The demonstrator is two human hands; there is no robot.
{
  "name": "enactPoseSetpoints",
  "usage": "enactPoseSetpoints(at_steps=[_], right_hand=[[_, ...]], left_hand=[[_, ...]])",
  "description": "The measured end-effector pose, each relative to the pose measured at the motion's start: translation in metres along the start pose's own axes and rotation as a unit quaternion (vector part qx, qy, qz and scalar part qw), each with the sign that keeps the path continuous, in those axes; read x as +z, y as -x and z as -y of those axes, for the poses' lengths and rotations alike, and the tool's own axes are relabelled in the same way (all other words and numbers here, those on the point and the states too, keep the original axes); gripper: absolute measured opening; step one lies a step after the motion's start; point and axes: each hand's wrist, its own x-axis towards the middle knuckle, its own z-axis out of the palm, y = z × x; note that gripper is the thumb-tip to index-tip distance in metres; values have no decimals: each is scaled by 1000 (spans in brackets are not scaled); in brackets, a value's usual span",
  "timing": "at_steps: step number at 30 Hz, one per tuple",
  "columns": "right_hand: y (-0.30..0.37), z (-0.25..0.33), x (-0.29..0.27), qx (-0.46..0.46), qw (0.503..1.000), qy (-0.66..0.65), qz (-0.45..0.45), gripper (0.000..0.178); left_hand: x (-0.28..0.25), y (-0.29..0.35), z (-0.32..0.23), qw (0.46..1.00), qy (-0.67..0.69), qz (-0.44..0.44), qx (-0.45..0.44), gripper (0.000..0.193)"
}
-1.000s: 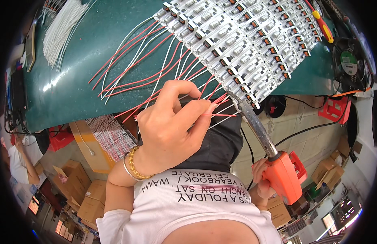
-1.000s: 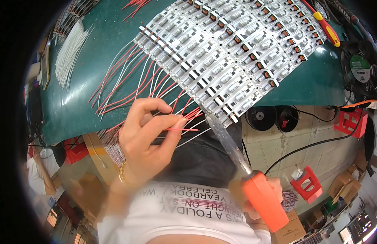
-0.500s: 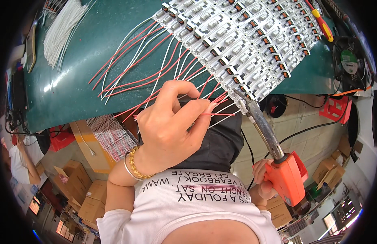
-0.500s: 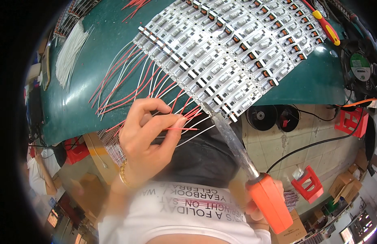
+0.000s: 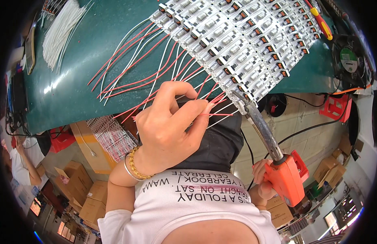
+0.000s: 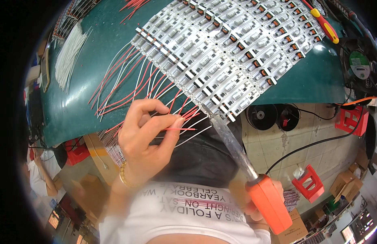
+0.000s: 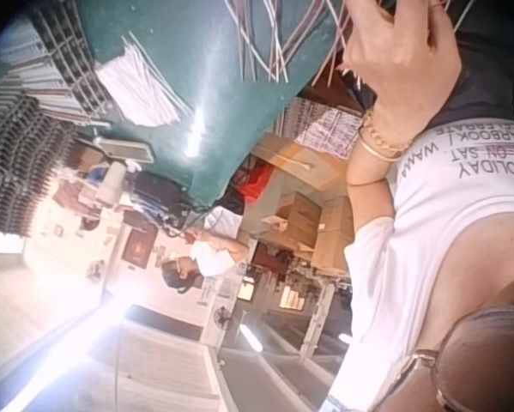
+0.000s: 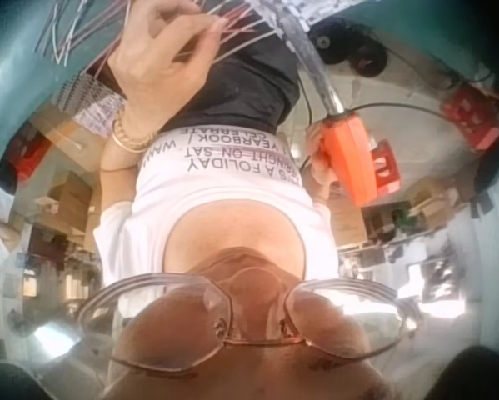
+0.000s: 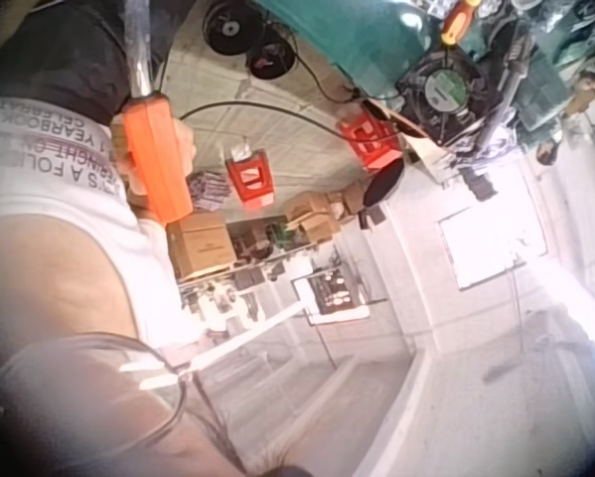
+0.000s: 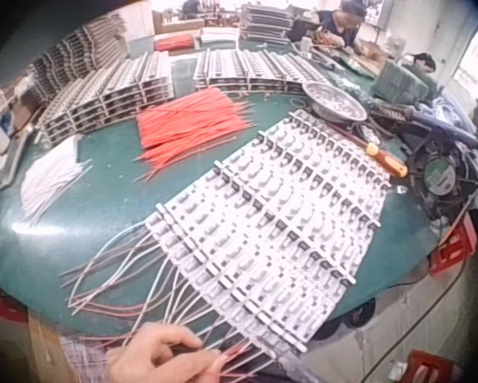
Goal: The person uses a soldering iron to attach red and white wires to a grid of electronic components on a circuit board. They repeatedly pick up individual wires, place them into the board's slots, and apply the soldering iron to secure them. The process involves alternating between red and white wires across the board's surface.
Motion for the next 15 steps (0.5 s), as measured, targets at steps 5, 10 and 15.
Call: enactPoseSetpoints(at_steps=[5,10,15], right_hand=[[-5,9,7,26,999,21,-2,48],[-15,22,21,-1,997,-41,-67,65],[-93,38,6,-176,967,-106,-149,58]], left_hand=[[0,-2,0,1000,0,7,1,12],[-3,-1,1,1000,-4,9,-3,12],[-1,0,3,999,25,-33,25,14]])
